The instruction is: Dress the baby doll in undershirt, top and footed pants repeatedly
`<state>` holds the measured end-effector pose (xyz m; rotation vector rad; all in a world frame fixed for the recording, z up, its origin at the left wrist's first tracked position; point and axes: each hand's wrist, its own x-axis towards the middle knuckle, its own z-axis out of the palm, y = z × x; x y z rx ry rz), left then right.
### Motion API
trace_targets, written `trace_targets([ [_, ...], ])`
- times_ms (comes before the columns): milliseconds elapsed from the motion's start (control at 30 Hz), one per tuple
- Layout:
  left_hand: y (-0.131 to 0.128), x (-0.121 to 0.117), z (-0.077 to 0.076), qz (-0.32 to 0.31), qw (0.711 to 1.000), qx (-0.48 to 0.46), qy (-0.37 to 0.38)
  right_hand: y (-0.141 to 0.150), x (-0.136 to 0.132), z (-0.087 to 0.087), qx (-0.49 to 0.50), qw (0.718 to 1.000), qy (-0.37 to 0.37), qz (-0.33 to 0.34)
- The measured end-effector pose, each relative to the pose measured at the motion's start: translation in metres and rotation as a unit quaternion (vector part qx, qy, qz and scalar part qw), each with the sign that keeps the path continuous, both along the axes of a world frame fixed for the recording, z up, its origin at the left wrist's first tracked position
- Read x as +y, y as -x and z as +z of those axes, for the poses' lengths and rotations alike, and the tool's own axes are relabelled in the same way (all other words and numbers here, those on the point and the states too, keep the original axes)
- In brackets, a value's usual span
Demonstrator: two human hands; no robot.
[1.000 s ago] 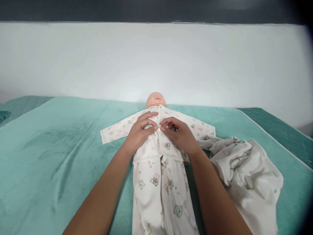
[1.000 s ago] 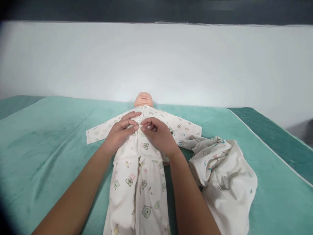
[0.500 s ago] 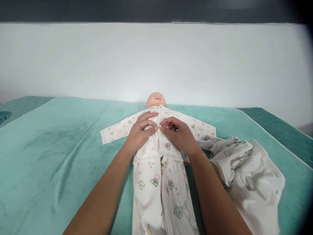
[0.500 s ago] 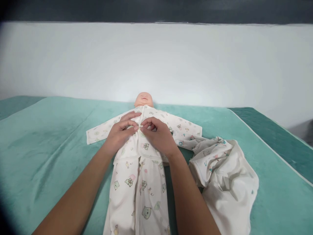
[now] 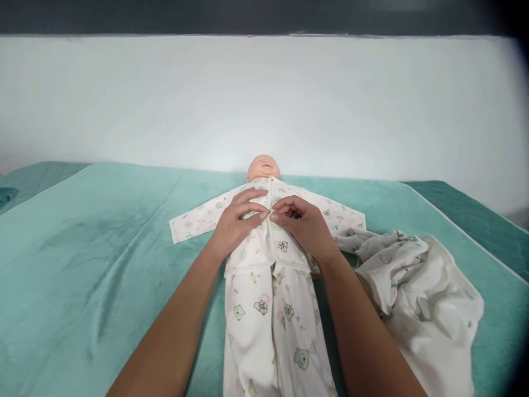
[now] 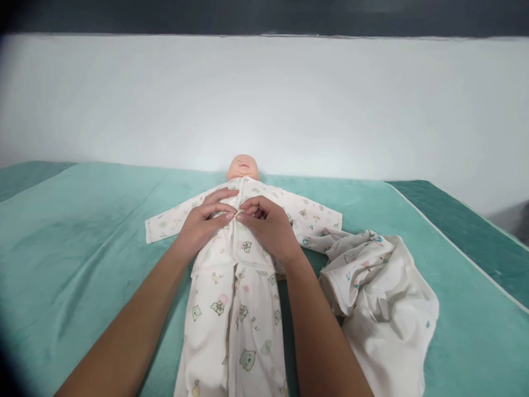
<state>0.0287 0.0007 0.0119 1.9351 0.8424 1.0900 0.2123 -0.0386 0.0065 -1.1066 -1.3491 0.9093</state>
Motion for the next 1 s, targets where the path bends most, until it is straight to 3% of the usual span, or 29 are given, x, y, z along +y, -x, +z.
trace_targets([
  [367,0.000,-0.001,0.003,0.000,1.000,0.021,-0.016,0.006,-0.005,0.005,-0.069,0.997,-0.044,0.011],
  [567,-0.005,-0.007,0.005,0.037,0.996,0.057,-0.063,0.010,-0.006,0.006,-0.127,0.989,-0.069,-0.035],
  [700,-0.007,-0.011,0.005,0.054,0.991,0.079,-0.092,0.013,-0.005,0.004,-0.108,0.990,-0.050,-0.076],
  [800,-0.009,-0.010,0.003,0.070,0.995,0.000,-0.075,0.015,-0.005,0.004,-0.072,0.992,-0.033,-0.101],
  [867,-0.008,-0.006,0.001,0.123,0.989,-0.082,-0.028,0.013,-0.003,0.003,-0.057,0.990,-0.022,-0.128],
  [933,-0.003,-0.001,-0.001,0.213,0.962,-0.163,0.040,0.005,-0.001,0.002,-0.045,0.983,-0.014,-0.177],
  [1000,0.005,0.006,-0.002,0.293,0.918,-0.246,0.102,-0.009,0.002,-0.001,-0.040,0.970,0.006,-0.239],
])
